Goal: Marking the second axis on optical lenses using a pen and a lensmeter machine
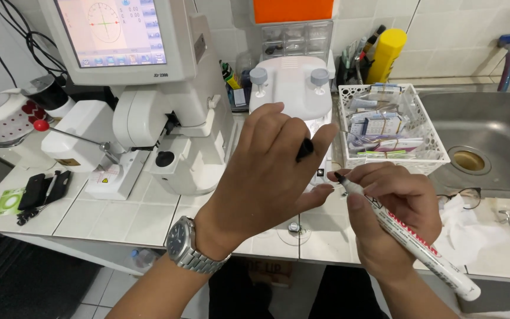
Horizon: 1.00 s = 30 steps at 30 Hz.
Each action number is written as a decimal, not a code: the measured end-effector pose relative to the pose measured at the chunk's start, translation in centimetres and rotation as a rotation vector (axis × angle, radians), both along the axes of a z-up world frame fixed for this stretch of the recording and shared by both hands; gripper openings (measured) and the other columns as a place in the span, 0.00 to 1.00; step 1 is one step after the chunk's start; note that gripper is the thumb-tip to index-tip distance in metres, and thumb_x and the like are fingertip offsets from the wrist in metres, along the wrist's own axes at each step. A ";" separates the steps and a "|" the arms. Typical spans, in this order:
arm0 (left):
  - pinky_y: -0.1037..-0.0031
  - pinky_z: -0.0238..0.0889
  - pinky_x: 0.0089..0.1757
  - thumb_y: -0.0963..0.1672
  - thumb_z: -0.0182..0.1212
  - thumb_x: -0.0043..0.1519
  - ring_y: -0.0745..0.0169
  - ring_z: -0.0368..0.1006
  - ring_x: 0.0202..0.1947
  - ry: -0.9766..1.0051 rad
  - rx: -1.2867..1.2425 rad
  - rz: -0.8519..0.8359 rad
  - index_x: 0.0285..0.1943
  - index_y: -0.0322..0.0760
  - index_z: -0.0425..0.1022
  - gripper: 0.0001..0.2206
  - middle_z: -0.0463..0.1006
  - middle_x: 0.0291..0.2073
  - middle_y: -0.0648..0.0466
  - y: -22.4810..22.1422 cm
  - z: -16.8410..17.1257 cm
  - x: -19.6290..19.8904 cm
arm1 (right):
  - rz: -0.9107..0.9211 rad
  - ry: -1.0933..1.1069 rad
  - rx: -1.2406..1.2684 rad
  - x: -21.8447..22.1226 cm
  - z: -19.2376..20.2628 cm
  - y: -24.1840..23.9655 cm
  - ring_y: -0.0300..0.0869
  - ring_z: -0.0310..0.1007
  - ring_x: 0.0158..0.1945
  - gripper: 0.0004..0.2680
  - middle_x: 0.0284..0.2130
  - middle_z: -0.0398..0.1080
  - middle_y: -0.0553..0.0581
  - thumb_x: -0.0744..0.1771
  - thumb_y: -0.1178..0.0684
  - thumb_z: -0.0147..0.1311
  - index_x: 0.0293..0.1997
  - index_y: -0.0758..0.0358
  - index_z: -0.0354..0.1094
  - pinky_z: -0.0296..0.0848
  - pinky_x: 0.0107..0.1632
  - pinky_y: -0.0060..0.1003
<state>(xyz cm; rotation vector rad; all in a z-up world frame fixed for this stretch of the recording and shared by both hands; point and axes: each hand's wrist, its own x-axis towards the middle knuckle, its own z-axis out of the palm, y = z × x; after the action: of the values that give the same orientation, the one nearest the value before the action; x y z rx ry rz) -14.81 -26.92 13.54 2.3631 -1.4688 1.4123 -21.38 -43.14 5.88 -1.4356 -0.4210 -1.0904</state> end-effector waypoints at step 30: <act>0.52 0.67 0.58 0.59 0.74 0.60 0.50 0.58 0.44 -0.036 -0.007 0.045 0.65 0.34 0.67 0.35 0.62 0.38 0.52 1.0 -1.7 -0.1 | 0.011 0.081 0.071 0.7 -0.8 1.2 0.49 0.76 0.36 0.06 0.31 0.66 0.63 0.68 0.63 0.53 0.39 0.64 0.58 0.82 0.46 0.39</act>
<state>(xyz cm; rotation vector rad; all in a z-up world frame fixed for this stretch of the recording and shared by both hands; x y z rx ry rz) -14.93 -25.87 11.85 2.3944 -1.4251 1.4751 -20.65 -41.97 5.05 -1.4076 -0.3289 -1.0253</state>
